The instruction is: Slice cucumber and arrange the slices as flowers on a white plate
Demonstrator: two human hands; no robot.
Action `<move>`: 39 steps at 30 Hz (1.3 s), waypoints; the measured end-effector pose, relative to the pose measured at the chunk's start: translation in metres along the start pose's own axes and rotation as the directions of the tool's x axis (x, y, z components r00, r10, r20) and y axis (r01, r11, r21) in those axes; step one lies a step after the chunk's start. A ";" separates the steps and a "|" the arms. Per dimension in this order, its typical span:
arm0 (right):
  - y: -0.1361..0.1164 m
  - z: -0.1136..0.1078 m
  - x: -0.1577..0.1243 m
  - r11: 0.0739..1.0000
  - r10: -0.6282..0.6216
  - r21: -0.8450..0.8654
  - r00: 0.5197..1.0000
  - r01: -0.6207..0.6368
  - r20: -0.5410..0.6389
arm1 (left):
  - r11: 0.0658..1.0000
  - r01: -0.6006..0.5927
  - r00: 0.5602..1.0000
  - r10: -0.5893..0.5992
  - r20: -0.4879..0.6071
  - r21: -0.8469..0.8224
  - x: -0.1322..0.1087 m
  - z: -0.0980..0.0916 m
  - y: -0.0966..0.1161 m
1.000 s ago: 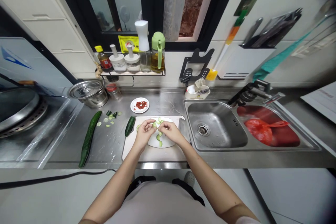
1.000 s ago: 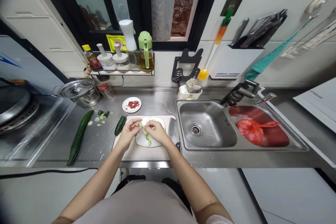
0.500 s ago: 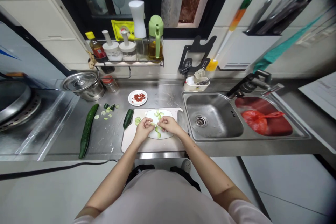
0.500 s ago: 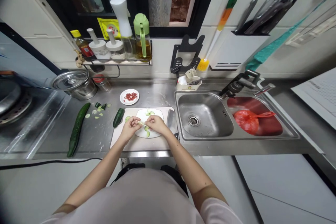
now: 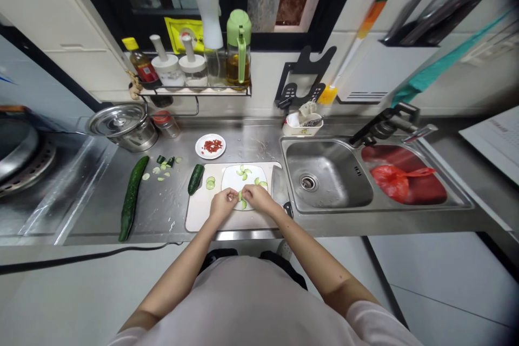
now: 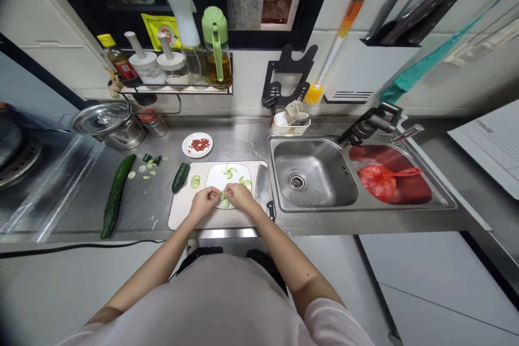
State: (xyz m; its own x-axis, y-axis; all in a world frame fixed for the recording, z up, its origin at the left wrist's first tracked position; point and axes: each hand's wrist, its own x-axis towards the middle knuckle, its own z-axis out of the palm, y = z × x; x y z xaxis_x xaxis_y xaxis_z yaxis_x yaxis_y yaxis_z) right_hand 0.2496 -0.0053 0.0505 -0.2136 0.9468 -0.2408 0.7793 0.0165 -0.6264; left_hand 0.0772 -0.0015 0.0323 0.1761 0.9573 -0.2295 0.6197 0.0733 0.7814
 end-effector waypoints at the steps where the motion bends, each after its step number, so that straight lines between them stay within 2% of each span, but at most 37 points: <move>1: -0.001 0.000 0.000 1.000 0.006 -0.027 1.000 -0.006 0.007 | 0.999 0.007 1.000 -0.007 0.007 0.040 -0.001 0.001 0.001; 6: -0.003 0.004 0.000 0.990 0.022 -0.142 0.999 -0.018 0.031 | 0.980 0.021 0.999 -0.028 0.032 0.195 -0.003 0.004 0.006; 20: -0.003 0.008 0.003 0.956 0.037 -0.294 0.996 -0.012 0.079 | 0.918 -0.030 0.999 0.016 0.038 0.395 -0.003 0.011 0.008; 32: 0.000 0.007 -0.002 0.937 0.059 -0.347 0.998 -0.047 0.023 | 0.922 -0.010 1.000 0.003 0.019 0.388 -0.001 0.011 0.008; 35: -0.002 0.006 -0.005 0.925 0.095 -0.368 0.995 -0.094 -0.014 | 0.918 -0.017 1.000 0.013 0.014 0.396 0.002 0.011 0.009; 39: -0.006 0.005 -0.008 0.912 0.150 -0.387 0.989 -0.138 0.001 | 0.910 -0.021 1.000 0.012 0.023 0.413 0.004 0.012 0.011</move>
State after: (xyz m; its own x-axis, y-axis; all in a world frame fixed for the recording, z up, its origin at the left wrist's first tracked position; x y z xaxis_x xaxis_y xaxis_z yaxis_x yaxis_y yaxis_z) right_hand 0.2433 -0.0143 0.0526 -0.0948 0.9380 -0.3333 0.9679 0.0086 -0.2510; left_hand 0.0937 0.0001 0.0332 0.2013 0.9513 -0.2333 0.8765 -0.0686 0.4765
